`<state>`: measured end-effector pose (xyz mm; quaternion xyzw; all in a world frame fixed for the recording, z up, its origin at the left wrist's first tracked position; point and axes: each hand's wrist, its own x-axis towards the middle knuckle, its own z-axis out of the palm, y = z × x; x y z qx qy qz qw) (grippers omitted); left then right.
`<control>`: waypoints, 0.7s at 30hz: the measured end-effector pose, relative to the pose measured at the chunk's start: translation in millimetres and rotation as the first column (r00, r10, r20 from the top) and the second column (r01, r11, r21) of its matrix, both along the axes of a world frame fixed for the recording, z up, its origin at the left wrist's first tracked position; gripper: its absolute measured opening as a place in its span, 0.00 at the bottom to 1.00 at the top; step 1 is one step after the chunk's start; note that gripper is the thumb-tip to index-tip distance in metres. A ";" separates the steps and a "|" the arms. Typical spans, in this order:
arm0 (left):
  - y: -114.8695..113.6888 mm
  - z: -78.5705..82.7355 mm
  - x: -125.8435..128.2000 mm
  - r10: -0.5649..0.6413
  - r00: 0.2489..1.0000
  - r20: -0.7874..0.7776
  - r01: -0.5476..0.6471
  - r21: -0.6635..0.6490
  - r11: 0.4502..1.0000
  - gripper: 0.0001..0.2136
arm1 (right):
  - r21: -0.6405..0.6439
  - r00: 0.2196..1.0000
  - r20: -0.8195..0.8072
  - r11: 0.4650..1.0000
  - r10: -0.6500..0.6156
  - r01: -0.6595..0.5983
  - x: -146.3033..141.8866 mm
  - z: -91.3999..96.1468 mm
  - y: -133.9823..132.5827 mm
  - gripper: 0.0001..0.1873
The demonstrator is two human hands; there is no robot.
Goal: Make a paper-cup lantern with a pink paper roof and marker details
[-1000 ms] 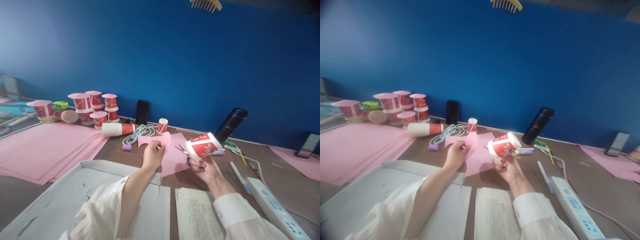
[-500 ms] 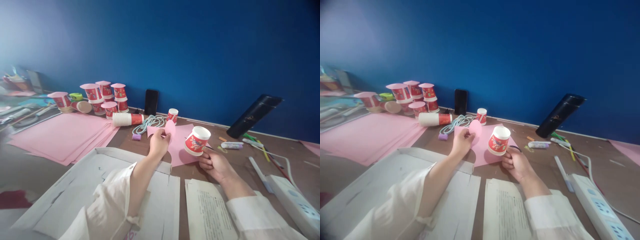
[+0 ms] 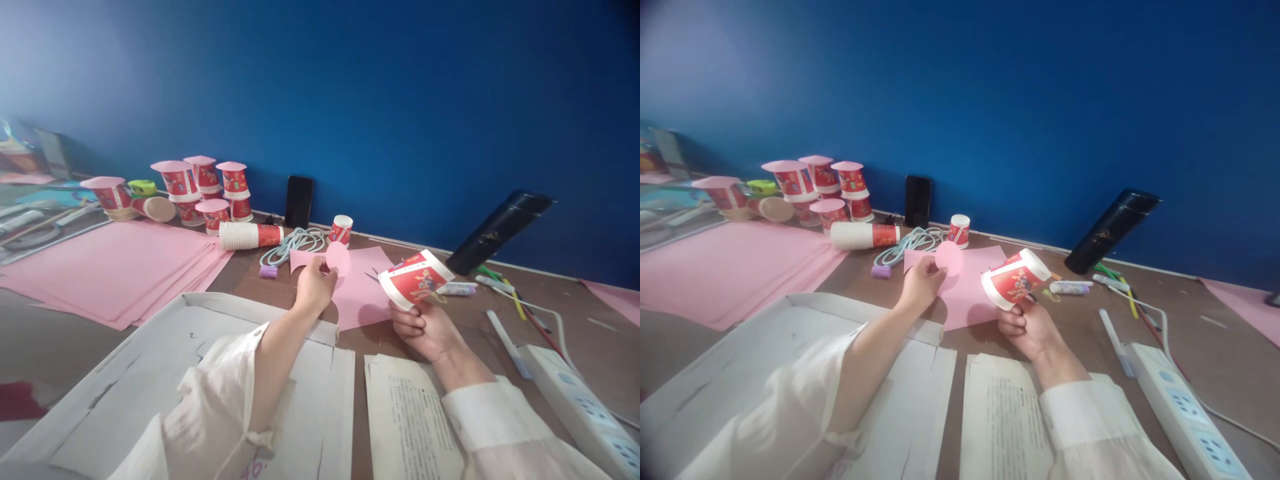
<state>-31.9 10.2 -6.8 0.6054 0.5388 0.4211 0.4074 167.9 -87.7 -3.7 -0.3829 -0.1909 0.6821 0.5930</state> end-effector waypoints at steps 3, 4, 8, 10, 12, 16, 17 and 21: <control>0.6 -1.3 0.5 0.002 1.000 -0.005 -0.002 -0.001 1.000 0.06 | 0.004 0.998 -0.058 1.000 0.024 -0.024 2.2 -0.2 -0.6 0.16; 0.8 -1.9 0.8 -0.001 1.000 0.000 0.001 0.001 1.000 0.06 | 0.007 0.998 -0.065 1.000 0.017 -0.016 3.9 -1.2 0.0 0.14; 1.1 -3.4 1.6 -0.007 1.000 -0.005 0.007 -0.007 1.000 0.07 | 0.066 0.990 -0.080 0.991 -0.113 0.118 21.5 -10.3 6.6 0.14; 0.7 -3.2 1.9 -0.011 1.000 -0.017 0.011 -0.014 1.000 0.07 | 0.119 0.971 -0.087 0.965 -0.224 0.233 37.3 -15.6 11.6 0.16; -0.2 -2.4 2.1 -0.017 1.000 -0.026 0.016 -0.026 1.000 0.07 | 0.159 0.943 -0.086 0.930 -0.321 0.331 55.1 -18.8 17.0 0.16; -1.9 -1.8 3.0 -0.033 0.997 -0.067 0.032 -0.027 0.999 0.06 | 0.164 0.902 -0.048 0.887 -0.430 0.432 83.1 -16.5 27.4 0.10; -2.1 -2.1 3.2 -0.037 0.997 -0.075 0.035 -0.025 0.999 0.06 | 0.157 0.895 -0.027 0.883 -0.444 0.443 86.8 -15.1 29.4 0.09; -3.3 -4.7 3.4 -0.081 0.992 -0.100 0.079 -0.020 0.997 0.10 | 0.106 0.862 0.128 0.871 -0.491 0.481 87.3 -13.7 31.2 0.11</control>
